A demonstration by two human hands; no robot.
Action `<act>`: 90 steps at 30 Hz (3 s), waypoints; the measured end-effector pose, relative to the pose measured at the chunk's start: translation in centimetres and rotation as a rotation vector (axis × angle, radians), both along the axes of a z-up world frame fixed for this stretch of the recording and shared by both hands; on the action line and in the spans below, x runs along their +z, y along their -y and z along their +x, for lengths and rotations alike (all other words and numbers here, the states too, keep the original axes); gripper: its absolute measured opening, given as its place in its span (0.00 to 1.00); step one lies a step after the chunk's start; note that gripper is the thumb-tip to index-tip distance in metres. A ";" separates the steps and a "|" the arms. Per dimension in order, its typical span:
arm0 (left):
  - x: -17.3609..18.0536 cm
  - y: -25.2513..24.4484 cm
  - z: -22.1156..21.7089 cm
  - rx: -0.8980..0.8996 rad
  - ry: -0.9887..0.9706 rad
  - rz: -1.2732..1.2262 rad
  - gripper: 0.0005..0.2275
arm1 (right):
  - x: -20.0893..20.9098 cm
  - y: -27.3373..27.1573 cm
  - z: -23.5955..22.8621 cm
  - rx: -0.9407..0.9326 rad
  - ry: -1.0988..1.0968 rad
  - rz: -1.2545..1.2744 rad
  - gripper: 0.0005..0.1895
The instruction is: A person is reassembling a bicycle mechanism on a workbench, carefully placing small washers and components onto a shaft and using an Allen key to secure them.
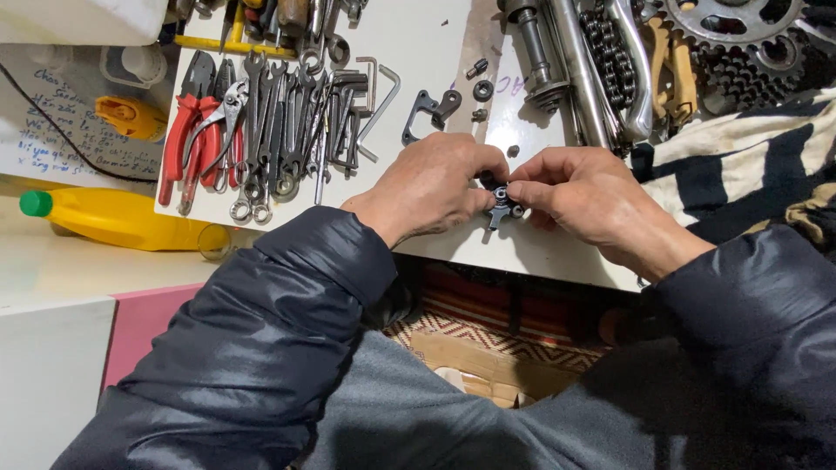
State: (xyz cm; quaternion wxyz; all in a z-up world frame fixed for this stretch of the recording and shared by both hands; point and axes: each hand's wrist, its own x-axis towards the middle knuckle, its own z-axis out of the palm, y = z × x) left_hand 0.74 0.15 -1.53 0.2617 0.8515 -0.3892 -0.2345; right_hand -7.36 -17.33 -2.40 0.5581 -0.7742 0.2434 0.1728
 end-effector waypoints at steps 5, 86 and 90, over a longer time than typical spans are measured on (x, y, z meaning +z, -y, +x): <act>0.1 0.0 0.1 -0.004 -0.015 -0.001 0.10 | 0.2 -0.2 -0.1 -0.011 0.010 0.006 0.08; -3.3 -0.1 5.4 0.392 0.245 0.078 0.08 | 5.6 7.9 -5.0 0.216 0.423 -0.870 0.09; -5.3 2.3 6.6 0.405 0.296 0.051 0.10 | 5.1 8.3 -5.5 0.186 0.460 -0.893 0.06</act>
